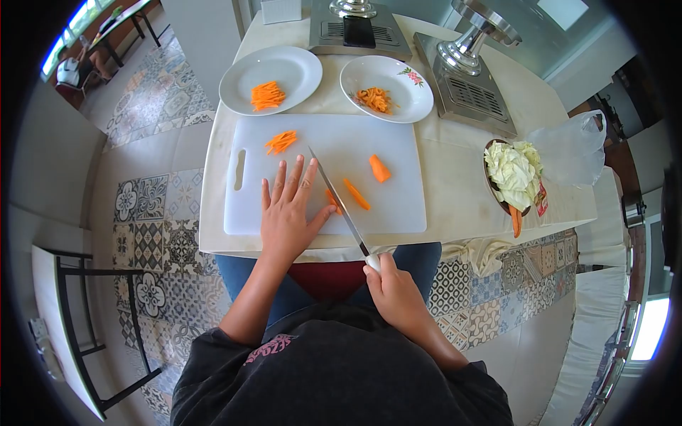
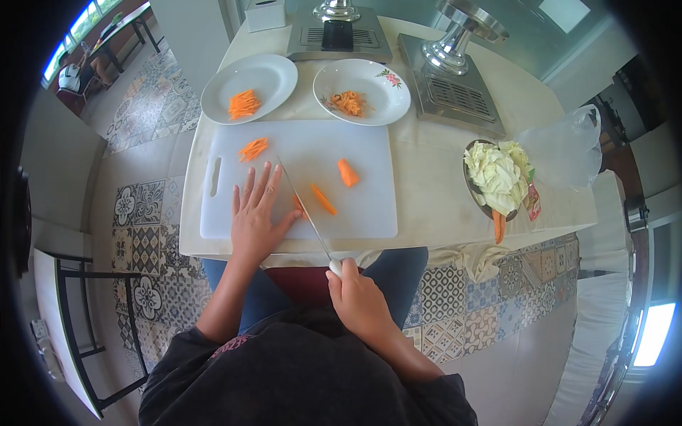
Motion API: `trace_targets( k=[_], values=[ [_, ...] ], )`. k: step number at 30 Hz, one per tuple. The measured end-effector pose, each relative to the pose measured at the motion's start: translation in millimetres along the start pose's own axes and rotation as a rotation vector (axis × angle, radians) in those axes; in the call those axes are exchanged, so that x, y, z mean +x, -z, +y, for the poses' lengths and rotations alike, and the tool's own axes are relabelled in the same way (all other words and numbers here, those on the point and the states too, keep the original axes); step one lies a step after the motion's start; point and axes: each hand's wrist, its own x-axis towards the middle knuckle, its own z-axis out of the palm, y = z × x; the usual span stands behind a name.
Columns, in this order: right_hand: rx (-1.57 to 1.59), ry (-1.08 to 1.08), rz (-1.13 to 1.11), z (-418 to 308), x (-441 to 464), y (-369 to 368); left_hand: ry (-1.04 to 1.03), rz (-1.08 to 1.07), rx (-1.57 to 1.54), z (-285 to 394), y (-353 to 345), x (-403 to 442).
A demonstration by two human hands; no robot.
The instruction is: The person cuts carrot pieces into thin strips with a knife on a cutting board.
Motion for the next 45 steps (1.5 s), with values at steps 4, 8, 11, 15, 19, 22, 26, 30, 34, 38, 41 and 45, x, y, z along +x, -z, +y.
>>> trace_targets(
  k=[4, 8, 11, 15, 19, 22, 26, 30, 34, 38, 41, 45],
  values=[
    [0.016, -0.015, 0.088, 3, -1, 10, -0.003, -0.028, 0.030, 0, -2, 0],
    [0.121, -0.065, 0.105, 8, -3, 23, -0.005, -0.021, 0.040, 2, -1, -1],
    [0.134, -0.041, 0.090, 7, -5, 28, -0.062, 0.039, -0.061, -1, -2, -3],
    [0.133, -0.013, 0.040, 9, -6, 27, -0.155, 0.110, -0.173, -4, 1, -6],
    [0.105, -0.008, -0.005, 7, -7, 25, -0.205, 0.121, -0.230, -4, 2, -8],
    [0.118, -0.032, -0.036, 2, -7, 27, -0.216, 0.122, -0.216, -1, 1, -8],
    [0.111, -0.025, -0.032, 5, -6, 23, -0.232, 0.124, -0.175, 0, -1, -8],
    [0.102, -0.027, -0.032, 5, -5, 24, -0.263, 0.144, -0.169, 2, 0, -7],
    [0.091, -0.025, 0.001, 5, -5, 25, -0.249, 0.129, -0.168, 3, 1, -7],
    [0.074, -0.063, 0.049, 9, -3, 27, -0.241, 0.100, -0.170, 2, 1, -8],
    [0.071, -0.075, 0.074, 11, -2, 30, -0.238, 0.099, -0.180, 3, 1, -6],
    [0.114, -0.072, 0.075, 11, -3, 33, -0.248, 0.077, -0.236, 7, 3, 3]
  ],
)
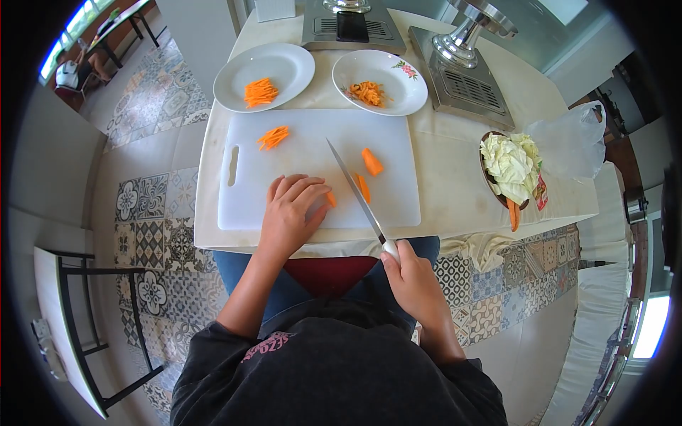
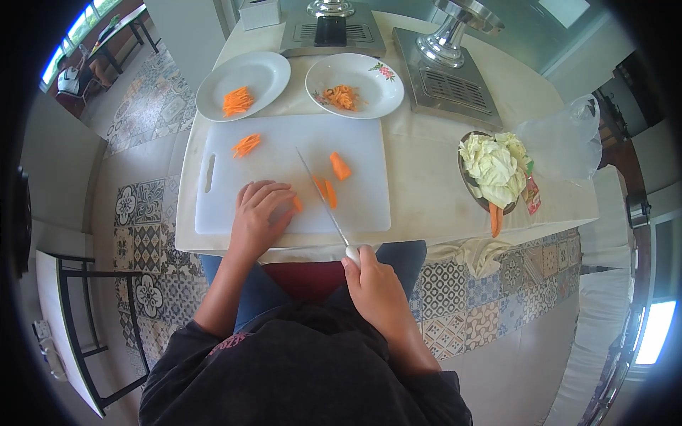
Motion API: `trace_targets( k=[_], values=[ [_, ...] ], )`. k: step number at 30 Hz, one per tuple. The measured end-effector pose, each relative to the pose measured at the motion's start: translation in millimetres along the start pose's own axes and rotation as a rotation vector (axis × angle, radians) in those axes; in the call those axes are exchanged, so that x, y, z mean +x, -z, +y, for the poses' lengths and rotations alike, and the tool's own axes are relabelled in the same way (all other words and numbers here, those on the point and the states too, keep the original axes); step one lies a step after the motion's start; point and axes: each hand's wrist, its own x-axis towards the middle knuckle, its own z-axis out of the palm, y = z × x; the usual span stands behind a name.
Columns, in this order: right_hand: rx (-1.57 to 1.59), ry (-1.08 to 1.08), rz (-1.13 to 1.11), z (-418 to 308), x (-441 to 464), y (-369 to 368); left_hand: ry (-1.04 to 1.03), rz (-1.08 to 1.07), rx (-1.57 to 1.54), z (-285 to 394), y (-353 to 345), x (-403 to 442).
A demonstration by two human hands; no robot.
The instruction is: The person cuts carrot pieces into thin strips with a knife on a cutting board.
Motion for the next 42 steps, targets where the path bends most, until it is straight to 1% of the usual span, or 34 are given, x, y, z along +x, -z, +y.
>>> trace_targets(
  k=[5, 8, 11, 15, 17, 20, 21, 23, 33, 36, 38, 41, 42],
  values=[
    [0.094, -0.024, 0.016, 0, -2, 7, -0.112, -0.034, 0.024, -3, -1, 13],
    [0.132, -0.068, 0.049, 5, -2, 12, 0.041, 0.088, 0.090, 4, -10, 14],
    [0.116, -0.041, 0.079, 14, -4, 12, 0.189, 0.114, 0.255, 7, -12, 17],
    [0.366, -0.158, -0.091, -2, -5, 12, 0.356, 0.071, 0.213, 1, -11, 20],
    [0.384, -0.094, -0.117, -2, -5, 5, 0.423, 0.049, 0.210, -3, -3, 18],
    [0.333, 0.028, -0.092, 9, -5, -8, 0.314, 0.093, -0.025, -20, 9, 10],
    [0.300, 0.072, -0.077, 11, -4, -11, 0.249, 0.082, -0.013, -22, 11, 6],
    [0.255, 0.085, -0.052, 6, -3, -11, 0.119, 0.056, 0.011, -25, 14, 1],
    [0.214, 0.087, -0.053, 10, -2, -5, 0.054, 0.022, 0.117, -17, 4, 0],
    [0.211, 0.147, -0.025, 16, -3, -5, 0.036, 0.019, 0.132, -12, 3, 6],
    [0.199, 0.135, -0.018, 17, -4, -3, 0.027, -0.004, 0.130, -12, 3, 12],
    [0.214, 0.129, 0.003, 19, -7, -5, 0.058, -0.069, 0.099, -12, 5, 20],
    [0.222, 0.128, 0.012, 20, -7, -6, 0.068, -0.059, 0.108, -12, 6, 22]
  ],
)
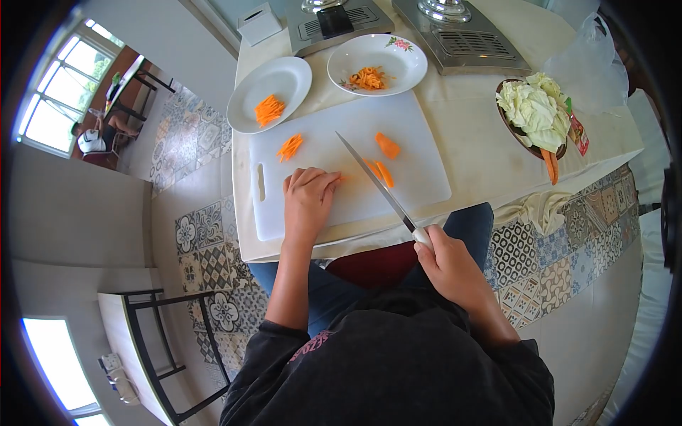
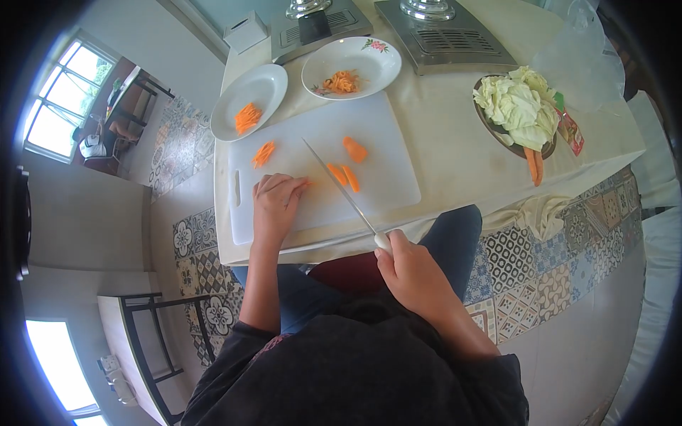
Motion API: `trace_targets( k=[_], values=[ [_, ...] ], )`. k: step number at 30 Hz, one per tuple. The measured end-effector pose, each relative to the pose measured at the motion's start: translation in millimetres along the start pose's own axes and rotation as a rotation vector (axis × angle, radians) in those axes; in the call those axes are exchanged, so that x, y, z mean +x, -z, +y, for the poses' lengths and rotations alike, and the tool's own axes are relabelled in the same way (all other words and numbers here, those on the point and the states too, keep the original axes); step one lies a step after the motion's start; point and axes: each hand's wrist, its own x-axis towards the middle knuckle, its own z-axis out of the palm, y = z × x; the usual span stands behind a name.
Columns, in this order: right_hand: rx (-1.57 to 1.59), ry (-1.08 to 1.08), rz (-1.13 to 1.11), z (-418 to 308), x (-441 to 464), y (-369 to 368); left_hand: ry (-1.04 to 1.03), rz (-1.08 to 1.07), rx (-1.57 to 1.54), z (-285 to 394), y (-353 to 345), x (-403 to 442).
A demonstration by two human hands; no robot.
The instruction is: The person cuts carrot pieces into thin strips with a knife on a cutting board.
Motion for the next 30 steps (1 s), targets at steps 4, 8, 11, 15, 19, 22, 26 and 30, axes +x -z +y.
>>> trace_targets(
  k=[4, 8, 11, 15, 19, 22, 26, 30],
  values=[
    [0.022, -0.016, 0.000, -2, -2, 1, 0.328, -0.004, -0.166, 13, -3, -1],
    [0.010, -0.013, -0.002, -2, -1, -5, 0.443, -0.030, -0.164, 20, -7, 2],
    [0.006, -0.019, -0.037, -5, 0, -9, 0.461, -0.109, -0.049, 24, -5, 6],
    [0.034, -0.011, -0.082, -6, 0, -14, 0.510, -0.083, -0.236, 21, -5, 3],
    [0.064, 0.037, -0.062, -6, 0, -15, 0.370, -0.072, -0.309, 25, 6, -11],
    [0.057, 0.052, -0.060, -6, 1, -16, 0.240, -0.039, -0.228, 20, -2, -20],
    [0.049, 0.065, -0.061, -8, 8, -18, 0.179, 0.049, -0.082, 24, -14, -28],
    [0.040, 0.063, -0.056, -12, 13, -18, 0.173, 0.093, -0.035, 29, -16, -26]
  ],
)
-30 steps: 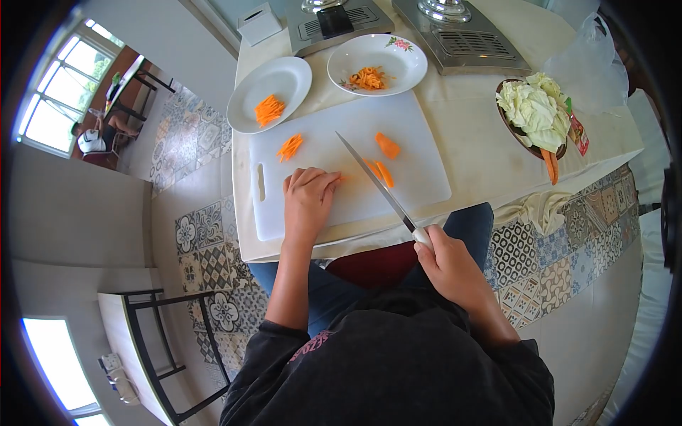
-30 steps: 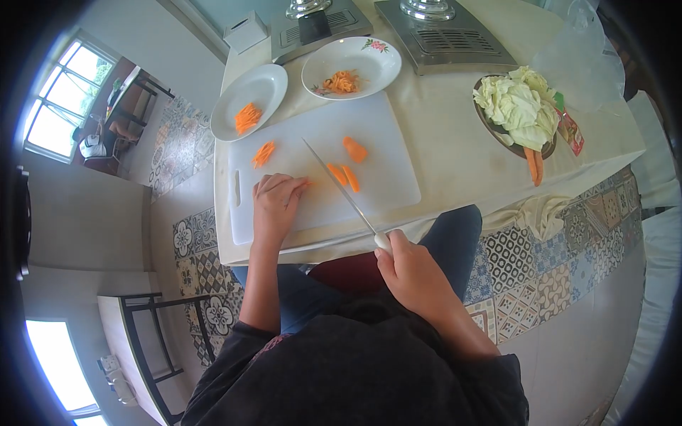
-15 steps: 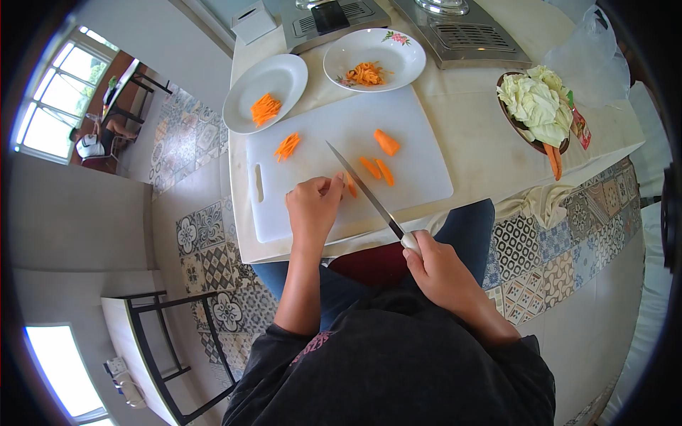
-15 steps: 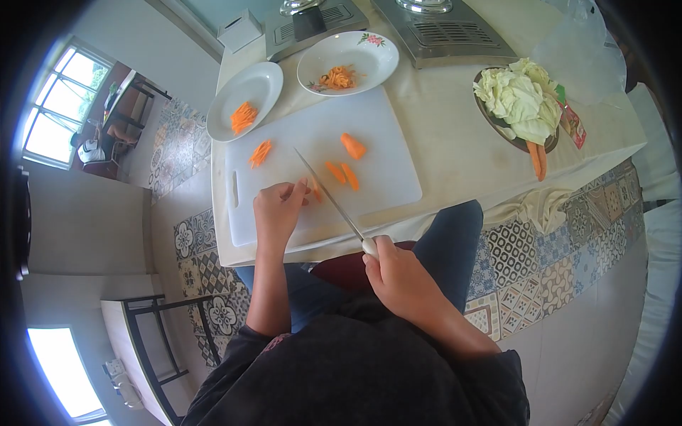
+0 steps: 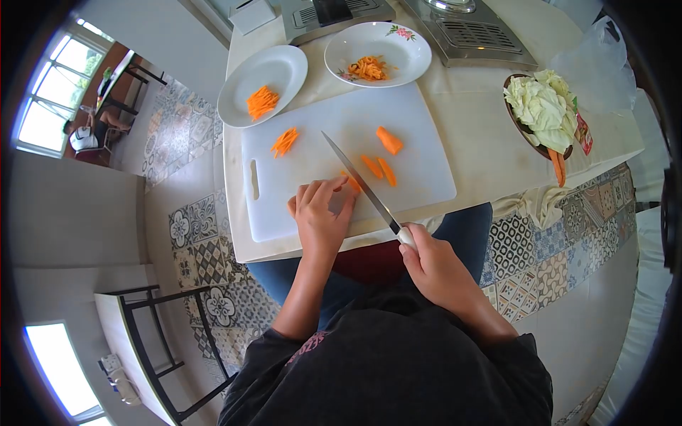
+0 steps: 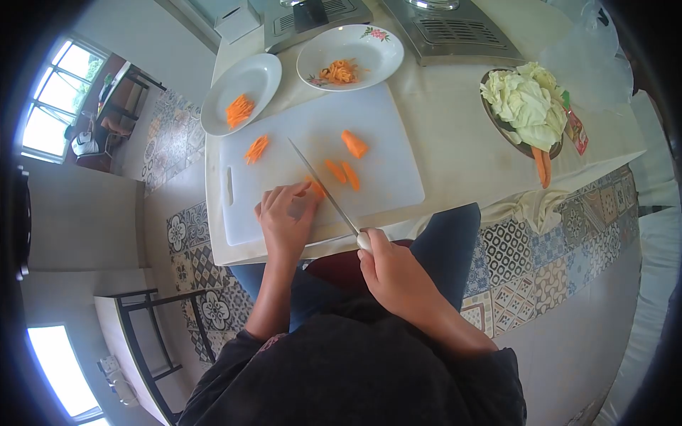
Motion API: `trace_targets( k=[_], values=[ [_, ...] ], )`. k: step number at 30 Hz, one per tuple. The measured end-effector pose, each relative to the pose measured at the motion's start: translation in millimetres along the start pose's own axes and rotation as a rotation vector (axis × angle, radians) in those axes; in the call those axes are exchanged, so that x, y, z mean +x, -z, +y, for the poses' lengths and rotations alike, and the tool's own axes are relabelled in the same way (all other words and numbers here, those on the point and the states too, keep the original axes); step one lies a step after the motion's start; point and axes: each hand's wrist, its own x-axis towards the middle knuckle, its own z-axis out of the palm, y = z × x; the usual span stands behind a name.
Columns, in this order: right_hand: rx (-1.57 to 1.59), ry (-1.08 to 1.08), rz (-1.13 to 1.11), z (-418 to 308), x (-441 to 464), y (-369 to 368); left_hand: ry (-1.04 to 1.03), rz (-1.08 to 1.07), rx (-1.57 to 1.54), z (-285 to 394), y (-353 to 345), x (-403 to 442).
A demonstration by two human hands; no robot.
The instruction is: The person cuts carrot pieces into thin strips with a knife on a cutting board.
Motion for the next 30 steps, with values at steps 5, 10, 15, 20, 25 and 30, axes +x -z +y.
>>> trace_targets(
  k=[5, 10, 15, 20, 25, 30],
  values=[
    [0.006, -0.044, 0.001, -1, 5, 3, -0.155, 0.063, 0.088, -6, 0, 11],
    [-0.006, -0.055, 0.046, 1, 5, 9, -0.077, -0.030, 0.117, -6, 2, 23],
    [0.012, -0.041, 0.021, -4, 2, 12, 0.052, -0.034, 0.108, -7, 0, 24],
    [0.059, -0.117, -0.039, -15, -1, 13, -0.028, 0.005, -0.128, -25, 9, 23],
    [-0.004, -0.085, -0.034, -16, 0, 6, -0.152, -0.029, -0.008, -24, 10, 19],
    [-0.334, -0.032, -0.047, -6, 1, -3, -0.122, 0.023, 0.011, -16, 0, 12]
  ],
)
